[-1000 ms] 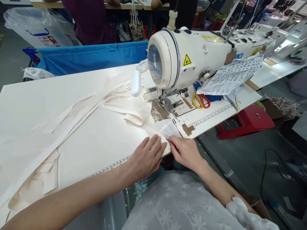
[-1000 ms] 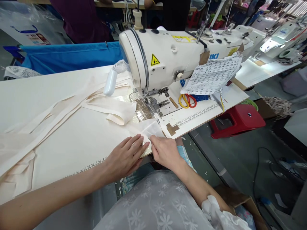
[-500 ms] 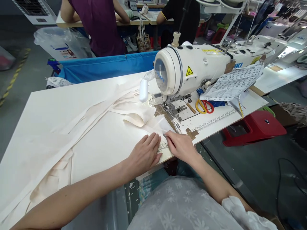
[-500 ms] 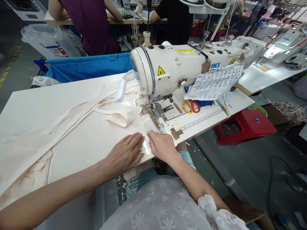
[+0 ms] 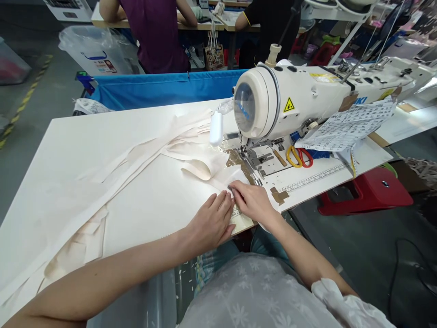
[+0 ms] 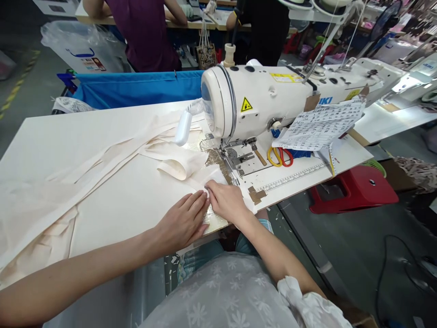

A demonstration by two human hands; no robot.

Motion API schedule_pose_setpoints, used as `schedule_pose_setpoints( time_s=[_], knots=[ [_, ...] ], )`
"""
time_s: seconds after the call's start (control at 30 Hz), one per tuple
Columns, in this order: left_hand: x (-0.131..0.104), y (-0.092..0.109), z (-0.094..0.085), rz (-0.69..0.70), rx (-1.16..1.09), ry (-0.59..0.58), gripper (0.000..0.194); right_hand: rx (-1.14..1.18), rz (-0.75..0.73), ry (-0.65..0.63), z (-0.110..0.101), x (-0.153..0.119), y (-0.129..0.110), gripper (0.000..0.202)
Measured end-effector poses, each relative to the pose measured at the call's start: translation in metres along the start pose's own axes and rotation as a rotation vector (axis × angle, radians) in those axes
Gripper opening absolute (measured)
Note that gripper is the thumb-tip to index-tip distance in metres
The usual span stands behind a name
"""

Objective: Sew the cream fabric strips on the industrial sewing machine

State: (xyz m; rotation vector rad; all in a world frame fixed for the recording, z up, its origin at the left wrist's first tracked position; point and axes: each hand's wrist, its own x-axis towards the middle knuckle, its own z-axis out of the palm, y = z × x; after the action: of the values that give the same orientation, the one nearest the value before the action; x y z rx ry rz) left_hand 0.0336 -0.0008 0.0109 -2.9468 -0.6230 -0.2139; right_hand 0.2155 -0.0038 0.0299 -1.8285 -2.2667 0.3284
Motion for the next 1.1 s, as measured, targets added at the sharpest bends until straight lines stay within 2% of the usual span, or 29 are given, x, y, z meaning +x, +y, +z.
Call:
schedule_pose_setpoints(
  time_s=[0.13,0.23,0.37,0.47,0.67,0.83,1.0,1.1],
  knots=[
    [0.001,0.0,-0.001,-0.001,-0.003,-0.005,0.057,-0.04,-0.011,-0.026,-0.005,0.001,0.001,0.022],
    [0.001,0.001,-0.003,-0.005,-0.008,-0.019,0.056,-0.012,-0.011,-0.031,-0.011,-0.008,0.007,0.019],
    [0.002,0.001,-0.005,-0.004,-0.007,-0.03,0.054,0.127,0.073,0.079,-0.011,-0.028,0.015,0.02],
    [0.001,0.002,-0.004,-0.003,-0.009,-0.04,0.052,0.134,0.072,0.118,-0.004,-0.035,0.014,0.023],
    [0.0,0.003,-0.003,0.006,0.002,-0.03,0.052,0.034,0.025,0.087,0.007,-0.028,0.011,0.023],
    [0.001,0.003,-0.002,0.016,0.016,-0.013,0.051,-0.067,0.0,0.036,0.004,-0.026,0.009,0.023],
    [0.001,0.003,-0.003,0.014,0.02,0.004,0.05,-0.08,-0.044,0.002,-0.007,-0.046,0.018,0.02],
    [0.001,0.003,-0.003,0.012,0.014,0.037,0.049,0.045,0.022,0.063,-0.01,-0.062,0.024,0.02]
  ],
)
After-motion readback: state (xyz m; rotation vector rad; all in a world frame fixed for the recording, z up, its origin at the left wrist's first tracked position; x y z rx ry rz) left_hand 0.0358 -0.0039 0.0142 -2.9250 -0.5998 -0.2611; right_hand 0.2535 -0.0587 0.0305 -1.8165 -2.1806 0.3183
